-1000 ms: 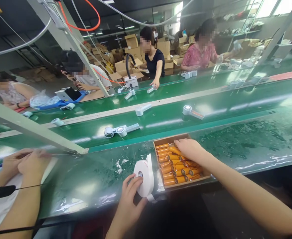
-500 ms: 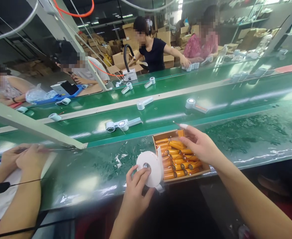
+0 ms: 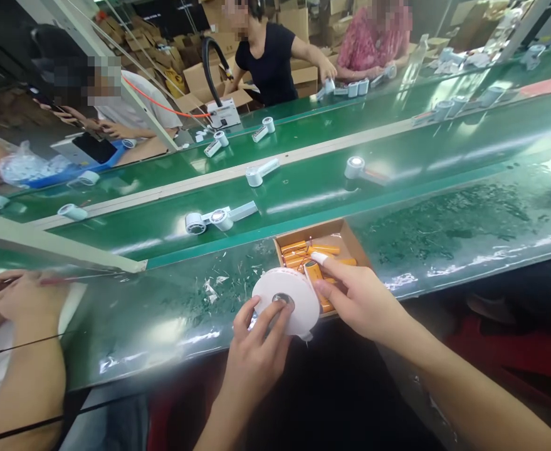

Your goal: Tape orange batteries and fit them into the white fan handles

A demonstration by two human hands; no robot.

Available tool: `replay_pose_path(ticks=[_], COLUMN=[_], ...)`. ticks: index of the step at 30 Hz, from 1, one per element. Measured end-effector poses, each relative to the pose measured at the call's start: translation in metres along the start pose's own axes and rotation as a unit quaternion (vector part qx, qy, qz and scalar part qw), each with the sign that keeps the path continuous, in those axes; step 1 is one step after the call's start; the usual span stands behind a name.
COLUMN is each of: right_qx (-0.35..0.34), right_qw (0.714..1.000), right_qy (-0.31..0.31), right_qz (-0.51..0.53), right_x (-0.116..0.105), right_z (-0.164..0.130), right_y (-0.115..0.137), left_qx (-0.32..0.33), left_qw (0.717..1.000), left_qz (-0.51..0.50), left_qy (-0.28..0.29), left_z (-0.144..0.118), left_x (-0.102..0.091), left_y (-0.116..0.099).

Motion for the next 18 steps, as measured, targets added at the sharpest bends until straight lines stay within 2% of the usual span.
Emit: replay_pose_path(ticks=[2,4,7,9,12,14,16,18], right_qx=[0.001,-0.009,-0.017,-0.007,0.017,0.033,0.04,0.024], right_qw=[0.999,0.987,0.936,0.901,0.867,0.864,0.879,0.909], right_qy=[0.002,-0.043,-0.138,-0.169,-0.198,-0.208,-0.21,-0.233], right_qz=[0.05,0.155,0.323,0.399,0.456,0.457,0.426,0.346], right_x=[0.001,0.002,0.01,0.023,0.047,0.053,0.038,-0.004], right_z=[0.002,0.003,0.001,-0.004,-0.015,-0.021,-0.02,-0.009], right_y=[0.0,0.0,0.001,0.001,0.001,-0.001,-0.005,-0.015], left_qx=[0.008,0.009,0.0,-0.007,-0.014,-0.016,-0.003,0.025], left_qw=[1.0,0.999,0.999,0.997,0.995,0.995,0.997,0.997], left_qz=[0.019,0.033,0.037,0.027,0.004,-0.016,-0.046,-0.076], left_qy=[-0.001,-0.01,-0.039,-0.067,-0.095,-0.094,-0.063,-0.021], left_z=[0.002,0.003,0.006,0.009,0.013,0.016,0.017,0.012], left_x=[-0.002,-0.002,0.001,0.005,0.009,0.01,0.01,0.008], left_y=[-0.002,-0.006,-0.013,-0.019,-0.028,-0.033,-0.033,-0.023])
Point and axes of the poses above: each hand's wrist, its own z-axis towards the middle knuckle, its own x-axis out of the palm, y = z × x, the point moved 3 cm from there along z, towards the middle knuckle, and after that the axes turned 13 degrees about x, right-handed, at the moved point
